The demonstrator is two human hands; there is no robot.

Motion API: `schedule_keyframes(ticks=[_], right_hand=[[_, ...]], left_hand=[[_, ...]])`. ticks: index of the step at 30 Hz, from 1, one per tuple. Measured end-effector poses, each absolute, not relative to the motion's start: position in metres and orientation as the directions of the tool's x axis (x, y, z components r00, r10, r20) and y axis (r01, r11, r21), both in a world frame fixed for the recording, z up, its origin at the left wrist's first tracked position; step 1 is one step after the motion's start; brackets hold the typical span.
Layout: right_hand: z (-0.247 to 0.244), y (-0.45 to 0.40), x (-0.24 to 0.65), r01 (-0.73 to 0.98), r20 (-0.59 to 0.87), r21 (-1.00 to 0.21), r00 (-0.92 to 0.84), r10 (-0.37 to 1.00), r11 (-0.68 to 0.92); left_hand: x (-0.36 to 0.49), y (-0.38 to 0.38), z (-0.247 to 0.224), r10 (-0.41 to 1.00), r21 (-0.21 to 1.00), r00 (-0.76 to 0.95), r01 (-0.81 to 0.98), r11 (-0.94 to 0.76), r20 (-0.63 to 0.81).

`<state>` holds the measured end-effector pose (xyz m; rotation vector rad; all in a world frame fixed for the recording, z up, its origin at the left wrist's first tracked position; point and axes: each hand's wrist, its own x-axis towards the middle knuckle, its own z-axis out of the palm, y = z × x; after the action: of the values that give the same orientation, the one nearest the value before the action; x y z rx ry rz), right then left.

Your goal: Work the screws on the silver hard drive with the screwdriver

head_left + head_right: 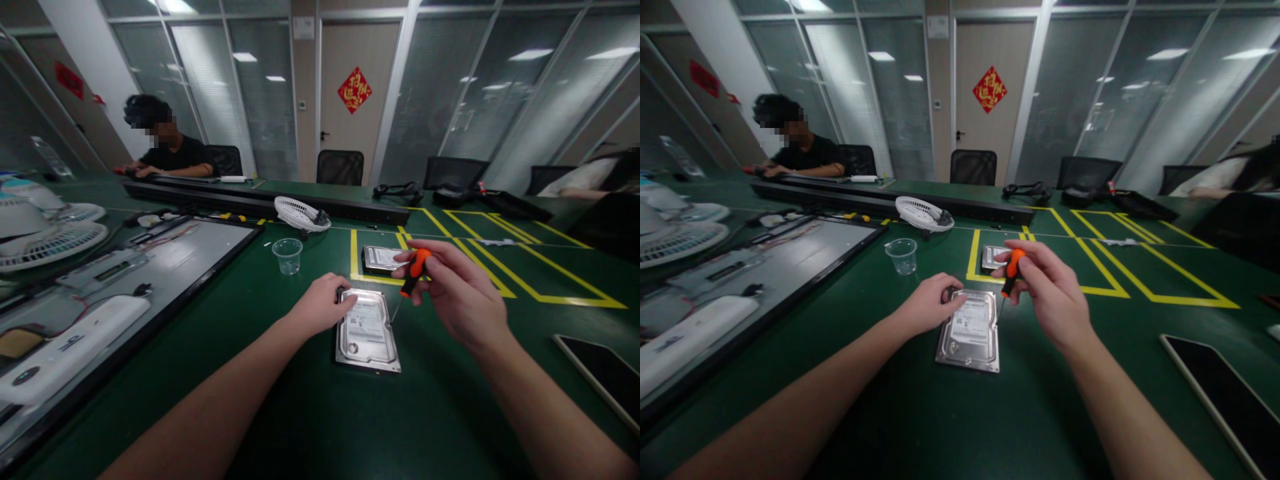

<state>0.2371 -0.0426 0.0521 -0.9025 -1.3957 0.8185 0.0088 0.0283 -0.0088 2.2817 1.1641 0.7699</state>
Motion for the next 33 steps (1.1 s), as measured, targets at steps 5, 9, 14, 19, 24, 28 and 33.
schedule_keyframes(ticks=[5,9,14,19,24,28,33], right_hand=[[0.0529,-0.0439,0.2329,0.106,0.493,-0.869,0.09,0.866,0.484],[0.0529,-0.0437,0.2326,0.091,0.477,-0.877,0.064,0.876,0.471],[0.0528,-0.0422,0.237,-0.005,0.415,-0.91,-0.001,0.91,0.415],[0.053,-0.0419,0.2351,0.06,0.483,-0.875,0.081,0.872,0.48],[0.0525,-0.0407,0.2334,0.062,0.459,-0.888,0.133,0.878,0.455],[0.0512,-0.0397,0.2376,-0.005,0.422,-0.906,0.047,0.906,0.422],[0.0514,-0.04,0.2383,0.02,0.445,-0.896,0.054,0.894,0.445]], left_hand=[[0.0096,0.0291,-0.0103,0.831,0.614,0.483,0.576,-0.539,0.277],[0.0095,0.029,-0.0104,0.83,0.616,0.484,0.574,-0.54,0.278],[0.0096,0.0285,-0.0086,0.827,0.609,0.489,0.577,-0.545,0.277],[0.0097,0.0286,-0.0083,0.833,0.61,0.489,0.585,-0.534,0.26],[0.0094,0.0291,-0.0104,0.829,0.613,0.486,0.576,-0.541,0.275],[0.0091,0.0296,-0.0109,0.832,0.614,0.485,0.579,-0.536,0.269],[0.0087,0.0292,-0.0096,0.829,0.618,0.488,0.571,-0.54,0.273]])
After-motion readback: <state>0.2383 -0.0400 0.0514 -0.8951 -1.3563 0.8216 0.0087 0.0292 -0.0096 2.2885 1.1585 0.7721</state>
